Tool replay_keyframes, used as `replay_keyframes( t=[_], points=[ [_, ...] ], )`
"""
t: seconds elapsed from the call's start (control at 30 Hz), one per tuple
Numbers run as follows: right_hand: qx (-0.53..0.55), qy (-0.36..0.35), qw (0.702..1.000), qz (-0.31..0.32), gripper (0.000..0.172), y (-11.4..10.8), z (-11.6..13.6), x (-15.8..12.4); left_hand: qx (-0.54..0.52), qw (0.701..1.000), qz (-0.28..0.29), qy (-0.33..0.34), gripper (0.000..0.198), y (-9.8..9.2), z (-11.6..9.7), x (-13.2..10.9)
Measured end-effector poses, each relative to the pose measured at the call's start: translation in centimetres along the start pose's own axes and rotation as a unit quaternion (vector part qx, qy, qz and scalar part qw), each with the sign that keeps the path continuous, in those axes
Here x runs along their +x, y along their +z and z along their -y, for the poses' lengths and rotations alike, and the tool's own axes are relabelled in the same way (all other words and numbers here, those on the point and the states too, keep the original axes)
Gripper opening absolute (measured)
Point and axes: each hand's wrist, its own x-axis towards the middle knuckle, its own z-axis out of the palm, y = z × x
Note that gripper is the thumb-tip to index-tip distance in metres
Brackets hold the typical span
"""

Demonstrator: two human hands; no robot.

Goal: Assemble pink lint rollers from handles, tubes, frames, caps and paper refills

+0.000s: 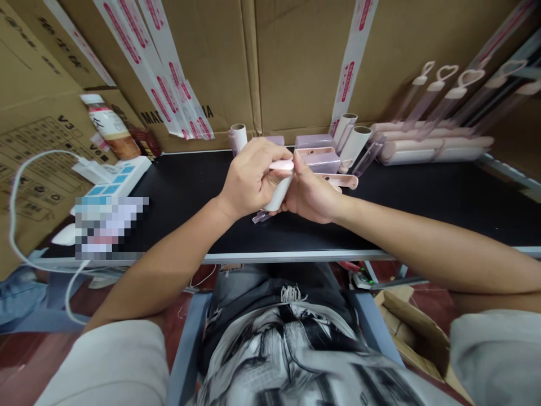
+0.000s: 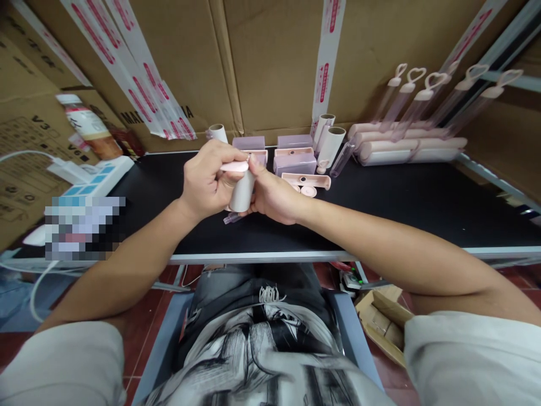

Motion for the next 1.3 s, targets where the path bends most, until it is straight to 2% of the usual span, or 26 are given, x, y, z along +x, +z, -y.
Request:
replay_keyframes(
  t=[0.1,0.3,0.43,0.53,0.67,0.87,1.07,1.13,1.2,1.3],
  points=[
    [0.003,-0.005,1.000,0.002,0.099,0.3,-0.1,0.1,0.004,1.000,-0.015,0.027,0.047,0.0,-0.1,0.2],
    [0.050,-0.002,0.999,-0.005,0.089,0.5,-0.8,0.2,0.008,0.999,-0.027,0.027,0.044,0.0,0.0,0.3],
    [0.062,-0.007,0.998,-0.015,0.084,0.2,-1.3,0.4,0.009,1.000,0.001,0.013,0.049,-0.1,0.7,0.2],
    [0.053,-0.018,0.998,-0.028,0.083,0.0,-1.6,0.6,-0.037,0.999,0.025,0.008,0.051,-0.1,1.3,0.0],
    [0.039,-0.022,0.998,-0.038,0.086,-0.2,-1.9,0.8,-0.108,0.992,0.055,-0.046,0.056,-0.2,1.5,-0.1],
    [0.034,-0.012,0.999,-0.029,0.085,-0.5,-1.8,0.8,-0.171,0.972,0.057,-0.149,0.059,-0.5,0.6,0.4],
    [0.013,-0.006,0.999,-0.029,0.085,-0.2,-1.3,0.5,-0.201,0.964,0.049,-0.169,0.062,-0.3,0.9,0.5],
    [0.011,-0.006,1.000,-0.029,0.089,-0.1,-1.2,0.5,-0.254,0.950,0.034,-0.177,0.061,-0.1,1.6,0.2],
    [0.004,-0.004,1.000,-0.027,0.094,-0.3,-1.3,0.5,-0.344,0.917,0.030,-0.199,0.057,0.0,2.2,0.0],
    [-0.008,-0.001,1.000,-0.025,0.100,-0.5,-1.4,0.6,-0.429,0.859,0.081,-0.267,0.056,-0.1,2.8,-0.5]
  ],
)
